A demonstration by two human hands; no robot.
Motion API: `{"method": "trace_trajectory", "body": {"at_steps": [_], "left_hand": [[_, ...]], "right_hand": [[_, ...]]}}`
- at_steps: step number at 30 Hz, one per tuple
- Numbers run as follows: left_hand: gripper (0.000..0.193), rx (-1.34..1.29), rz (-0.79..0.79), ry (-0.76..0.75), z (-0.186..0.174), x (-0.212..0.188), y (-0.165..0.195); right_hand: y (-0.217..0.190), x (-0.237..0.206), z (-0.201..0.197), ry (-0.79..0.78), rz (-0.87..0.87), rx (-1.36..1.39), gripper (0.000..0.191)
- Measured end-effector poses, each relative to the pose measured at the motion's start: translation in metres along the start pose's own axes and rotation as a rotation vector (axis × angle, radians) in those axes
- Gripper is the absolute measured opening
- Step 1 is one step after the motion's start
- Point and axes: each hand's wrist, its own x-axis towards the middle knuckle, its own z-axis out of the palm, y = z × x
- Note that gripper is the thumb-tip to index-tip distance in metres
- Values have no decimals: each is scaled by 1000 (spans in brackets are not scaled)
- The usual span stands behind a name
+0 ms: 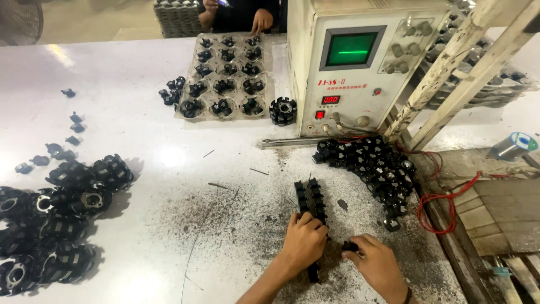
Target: The person places black cylindrical electronic components one at a time into a grid tray on the workbench, arranging them in rows. The person then uses a soldering iron to solder the lead of each component in the tray, working through the grid piece by piece.
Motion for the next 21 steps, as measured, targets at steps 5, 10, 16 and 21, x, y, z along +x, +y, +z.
{"method": "trace_trajectory", "body": {"at_steps": [5,10,16,21], "left_hand": [[5,-71,-32,-2,0,0,0],[3,-113,-40,-9,-4,1,-3],[2,-54,-24,2,-6,0,-2],[8,-65,19,-83,-9,-5,4]], "right_hand": [[9,-12,25,22,-100,123,29],[5,-10,56,537,-771,-252,16],[-2,-4,47,151,-155,1,18],[23,15,3,521,-297,-432,34]]}}
